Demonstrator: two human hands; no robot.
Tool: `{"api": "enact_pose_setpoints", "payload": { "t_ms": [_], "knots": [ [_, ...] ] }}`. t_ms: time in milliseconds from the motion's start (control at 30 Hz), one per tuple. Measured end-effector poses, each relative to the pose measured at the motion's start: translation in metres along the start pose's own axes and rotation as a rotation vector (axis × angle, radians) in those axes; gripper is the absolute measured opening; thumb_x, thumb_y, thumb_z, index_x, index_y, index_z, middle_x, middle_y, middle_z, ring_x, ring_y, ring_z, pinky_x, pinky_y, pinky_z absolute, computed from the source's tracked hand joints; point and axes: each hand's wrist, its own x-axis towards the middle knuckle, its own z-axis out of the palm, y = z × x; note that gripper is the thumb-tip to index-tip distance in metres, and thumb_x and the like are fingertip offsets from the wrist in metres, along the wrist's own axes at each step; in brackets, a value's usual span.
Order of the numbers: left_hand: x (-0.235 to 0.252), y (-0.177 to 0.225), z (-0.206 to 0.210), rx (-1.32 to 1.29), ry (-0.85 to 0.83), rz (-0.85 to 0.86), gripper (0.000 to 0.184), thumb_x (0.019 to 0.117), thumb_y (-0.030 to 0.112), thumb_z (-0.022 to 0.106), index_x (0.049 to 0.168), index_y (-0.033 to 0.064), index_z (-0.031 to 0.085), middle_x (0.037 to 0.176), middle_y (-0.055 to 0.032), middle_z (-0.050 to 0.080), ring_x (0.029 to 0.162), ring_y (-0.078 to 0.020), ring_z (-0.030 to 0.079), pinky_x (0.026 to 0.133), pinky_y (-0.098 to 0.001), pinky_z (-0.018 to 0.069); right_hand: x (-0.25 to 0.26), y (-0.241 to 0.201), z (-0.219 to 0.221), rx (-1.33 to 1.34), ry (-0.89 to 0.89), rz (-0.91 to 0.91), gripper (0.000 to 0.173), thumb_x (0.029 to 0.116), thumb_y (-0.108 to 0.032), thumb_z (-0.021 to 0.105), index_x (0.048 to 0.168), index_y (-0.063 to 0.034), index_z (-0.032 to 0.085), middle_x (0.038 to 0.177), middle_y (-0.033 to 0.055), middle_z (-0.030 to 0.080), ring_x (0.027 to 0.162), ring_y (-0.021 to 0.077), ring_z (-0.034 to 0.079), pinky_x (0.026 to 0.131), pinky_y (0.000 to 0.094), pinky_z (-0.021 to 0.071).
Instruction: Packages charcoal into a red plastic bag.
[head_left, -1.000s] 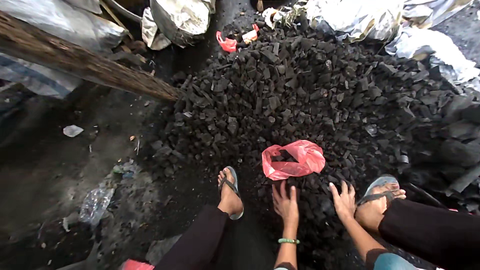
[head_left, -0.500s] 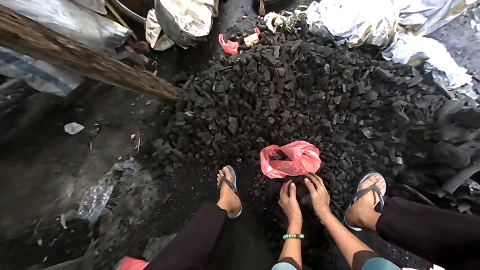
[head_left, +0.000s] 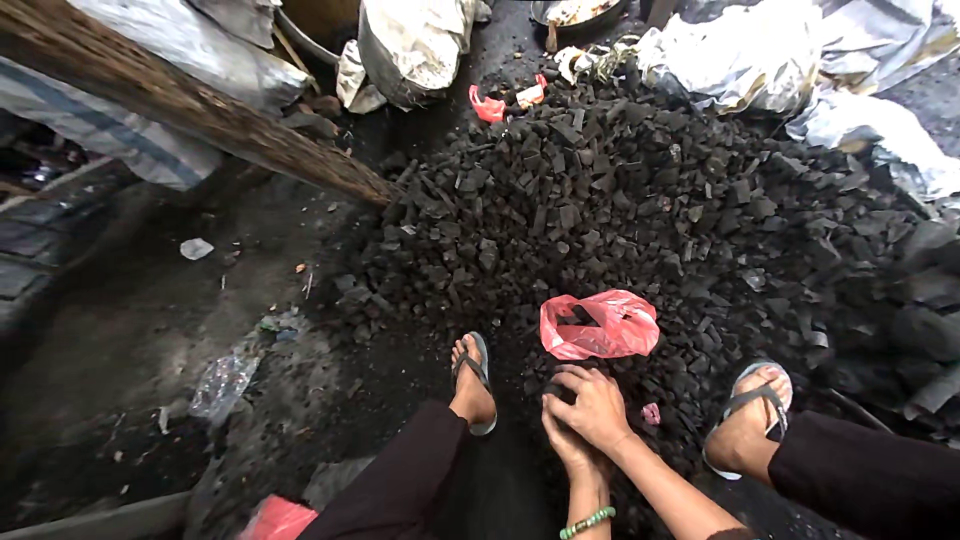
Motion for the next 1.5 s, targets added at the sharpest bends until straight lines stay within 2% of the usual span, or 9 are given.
{"api": "enact_pose_setpoints", "payload": {
  "t_ms": [200, 367, 533, 833, 1000, 1100, 1267, 1400, 1500],
  "knots": [
    [-0.005, 0.041, 0.058, 0.014, -0.137, 0.178, 0.046, 0.1076, 0.039, 0.024, 0.116, 0.0115, 0.06, 0.1, -0.0013, 0.069, 0.094, -0.0105, 0.069, 0.079, -0.0338, 0.0593, 0.002, -0.036, -0.044, 0.165, 0.372, -0.32, 0.037, 0.0894, -0.042, 0.069, 0.111, -0.0133, 0.079, 0.13, 0.0057, 0.07, 0.114, 0.0323, 0.066, 0.091, 0.0606, 0.051],
    [0.051, 0.018, 0.094, 0.165, -0.186, -0.148, 0.038, 0.1082, 0.044, 0.035, 0.12, 0.0174, 0.06, 0.099, -0.0015, 0.069, 0.087, -0.013, 0.068, 0.072, -0.0358, 0.0582, 0.073, 0.01, -0.086, 0.242, 0.14, -0.118, 0.037, 0.1028, -0.037, 0.06, 0.125, -0.0103, 0.071, 0.129, 0.0143, 0.068, 0.12, 0.0342, 0.064, 0.1, 0.0645, 0.0468],
    [0.098, 0.012, 0.111, 0.467, -0.156, -0.434, 0.063, 0.1026, 0.056, 0.047, 0.152, 0.0176, 0.041, 0.149, -0.0152, 0.049, 0.131, -0.0354, 0.05, 0.1, -0.0632, 0.0441, 0.124, 0.058, -0.105, 0.333, -0.085, 0.095, 0.042, 0.1081, -0.033, 0.051, 0.137, -0.0053, 0.063, 0.139, 0.0228, 0.06, 0.135, 0.0374, 0.052, 0.114, 0.0612, 0.0352],
    [0.096, 0.071, 0.138, 1.394, -0.529, -0.083, 0.088, 0.1022, 0.056, 0.053, 0.166, 0.0178, 0.007, 0.159, -0.0297, 0.032, 0.135, -0.0502, 0.048, 0.099, -0.0698, 0.0478, 0.12, 0.032, -0.187, 0.159, -0.138, 0.087, 0.059, 0.1119, -0.045, 0.032, 0.149, -0.0023, 0.05, 0.15, 0.0264, 0.049, 0.142, 0.0418, 0.044, 0.118, 0.0621, 0.029],
    [0.075, 0.089, 0.113, 1.543, -0.863, 0.014, 0.06, 0.1051, 0.032, 0.059, 0.158, 0.0127, 0.038, 0.13, -0.0216, 0.065, 0.101, -0.0375, 0.07, 0.084, -0.0555, 0.0579, 0.091, 0.058, -0.2, 0.431, -0.139, 0.116, 0.041, 0.1105, -0.033, 0.045, 0.135, -0.0039, 0.059, 0.123, 0.0179, 0.066, 0.104, 0.0292, 0.068, 0.087, 0.0489, 0.0564],
    [0.075, 0.095, 0.083, 0.987, -0.602, 0.074, 0.032, 0.1087, 0.023, 0.049, 0.135, 0.0091, 0.062, 0.12, -0.0091, 0.069, 0.08, -0.016, 0.067, 0.072, -0.033, 0.0575, 0.082, 0.105, -0.172, 0.93, 0.4, 0.257, 0.04, 0.1105, -0.034, 0.039, 0.119, -0.0019, 0.062, 0.096, 0.0108, 0.072, 0.079, 0.0194, 0.071, 0.07, 0.0369, 0.0595],
    [0.145, 0.038, 0.02, 1.014, -0.164, 0.133, 0.037, 0.1106, 0.017, 0.04, 0.142, 0.0005, 0.05, 0.141, -0.0249, 0.053, 0.122, -0.036, 0.057, 0.098, -0.0538, 0.0482, 0.081, 0.181, -0.079, 0.33, 0.446, 0.478, 0.047, 0.1093, -0.032, 0.047, 0.131, 0.0066, 0.062, 0.139, 0.0304, 0.055, 0.129, 0.047, 0.053, 0.104, 0.0664, 0.0429],
    [0.137, -0.013, 0.006, 1.442, -0.275, 0.031, 0.048, 0.1117, 0.03, 0.039, 0.151, 0.0038, 0.047, 0.166, -0.0247, 0.022, 0.152, -0.0466, 0.023, 0.119, -0.0664, 0.0207, 0.062, 0.145, -0.032, -0.056, 0.215, 0.515, 0.059, 0.1076, -0.049, 0.043, 0.154, -0.0121, 0.046, 0.165, 0.0108, 0.035, 0.154, 0.0425, 0.022, 0.112, 0.0766, 0.0211],
    [0.101, -0.032, 0.022, 1.622, -0.19, 0.001, 0.058, 0.1093, 0.051, 0.035, 0.159, 0.0197, 0.039, 0.171, -0.0174, 0.012, 0.15, -0.0522, 0.019, 0.106, -0.0782, 0.0281, 0.049, 0.141, -0.023, -0.101, 0.138, 0.53, 0.062, 0.1073, -0.055, 0.037, 0.157, -0.0183, 0.043, 0.165, 0.0043, 0.036, 0.155, 0.0373, 0.023, 0.113, 0.0726, 0.0232]
  ]
}}
